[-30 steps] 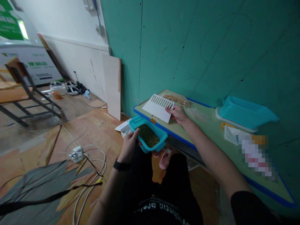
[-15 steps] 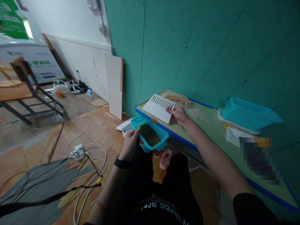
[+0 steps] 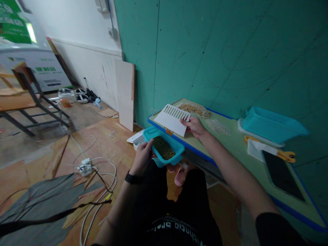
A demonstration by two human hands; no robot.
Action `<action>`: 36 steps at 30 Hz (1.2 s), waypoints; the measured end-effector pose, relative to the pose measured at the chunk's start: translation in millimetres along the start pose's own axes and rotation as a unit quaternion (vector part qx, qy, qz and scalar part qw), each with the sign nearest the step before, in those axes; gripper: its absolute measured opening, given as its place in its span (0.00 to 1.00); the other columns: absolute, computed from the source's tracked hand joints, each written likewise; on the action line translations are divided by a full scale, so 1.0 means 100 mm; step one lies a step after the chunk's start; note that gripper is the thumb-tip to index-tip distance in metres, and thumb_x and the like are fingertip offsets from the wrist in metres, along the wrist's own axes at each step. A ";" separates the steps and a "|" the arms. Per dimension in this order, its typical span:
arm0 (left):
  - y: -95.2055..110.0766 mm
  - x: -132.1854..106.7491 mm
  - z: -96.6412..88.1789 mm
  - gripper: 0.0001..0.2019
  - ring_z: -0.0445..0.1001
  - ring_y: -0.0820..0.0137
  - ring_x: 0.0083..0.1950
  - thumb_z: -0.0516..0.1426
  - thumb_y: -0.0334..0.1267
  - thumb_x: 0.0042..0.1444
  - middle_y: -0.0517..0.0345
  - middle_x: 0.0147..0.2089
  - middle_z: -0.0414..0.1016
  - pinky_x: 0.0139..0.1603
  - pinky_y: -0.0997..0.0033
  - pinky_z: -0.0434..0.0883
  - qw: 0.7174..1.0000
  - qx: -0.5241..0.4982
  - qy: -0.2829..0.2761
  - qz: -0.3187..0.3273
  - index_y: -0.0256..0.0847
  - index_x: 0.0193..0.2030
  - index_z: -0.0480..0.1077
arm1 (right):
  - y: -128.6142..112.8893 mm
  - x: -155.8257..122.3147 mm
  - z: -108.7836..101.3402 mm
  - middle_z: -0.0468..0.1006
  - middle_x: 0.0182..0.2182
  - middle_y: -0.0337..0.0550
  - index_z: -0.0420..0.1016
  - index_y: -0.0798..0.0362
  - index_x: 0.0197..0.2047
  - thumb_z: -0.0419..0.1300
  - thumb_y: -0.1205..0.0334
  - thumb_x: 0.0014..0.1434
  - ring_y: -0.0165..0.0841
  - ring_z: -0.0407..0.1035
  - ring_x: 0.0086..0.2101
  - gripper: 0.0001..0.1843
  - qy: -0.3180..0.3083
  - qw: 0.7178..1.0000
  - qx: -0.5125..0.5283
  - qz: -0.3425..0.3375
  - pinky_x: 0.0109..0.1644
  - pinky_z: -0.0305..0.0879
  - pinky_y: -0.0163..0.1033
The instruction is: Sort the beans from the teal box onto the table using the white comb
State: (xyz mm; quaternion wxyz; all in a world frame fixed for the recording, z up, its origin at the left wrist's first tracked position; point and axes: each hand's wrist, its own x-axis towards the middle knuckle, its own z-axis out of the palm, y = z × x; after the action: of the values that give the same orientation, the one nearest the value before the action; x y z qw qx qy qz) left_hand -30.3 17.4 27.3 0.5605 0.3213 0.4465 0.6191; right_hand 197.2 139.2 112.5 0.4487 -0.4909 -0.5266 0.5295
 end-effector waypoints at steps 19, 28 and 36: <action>0.03 -0.02 0.01 0.24 0.68 0.73 0.17 0.70 0.59 0.45 0.64 0.17 0.68 0.19 0.74 0.68 1.000 0.003 -0.007 -0.006 0.41 0.25 0.69 | 0.03 -0.02 0.03 0.85 0.35 0.45 0.78 0.54 0.38 0.75 0.56 0.49 0.38 0.79 0.33 0.16 -0.011 1.000 0.003 0.004 0.38 0.79 0.44; 0.04 -0.02 0.03 0.26 0.68 0.73 0.16 0.70 0.61 0.43 0.65 0.16 0.67 0.19 0.74 0.68 1.000 0.003 -0.002 -0.004 0.41 0.23 0.68 | 0.04 -0.02 0.04 0.84 0.34 0.43 0.77 0.53 0.38 0.75 0.56 0.49 0.37 0.78 0.31 0.17 -0.017 1.000 0.010 0.002 0.37 0.78 0.43; 0.03 -0.01 0.02 0.25 0.68 0.73 0.16 0.70 0.60 0.44 0.64 0.16 0.68 0.18 0.74 0.68 1.000 0.003 -0.004 -0.007 0.41 0.24 0.68 | 0.06 -0.01 0.04 0.84 0.34 0.43 0.77 0.53 0.39 0.76 0.55 0.47 0.36 0.78 0.31 0.19 -0.024 1.000 0.014 0.000 0.35 0.77 0.42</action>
State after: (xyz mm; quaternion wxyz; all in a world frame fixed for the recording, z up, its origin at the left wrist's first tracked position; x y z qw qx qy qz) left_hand -29.6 16.9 30.4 0.5656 0.3226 0.4486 0.6122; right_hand 193.3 137.5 106.3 0.4430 -0.4721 -0.5296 0.5481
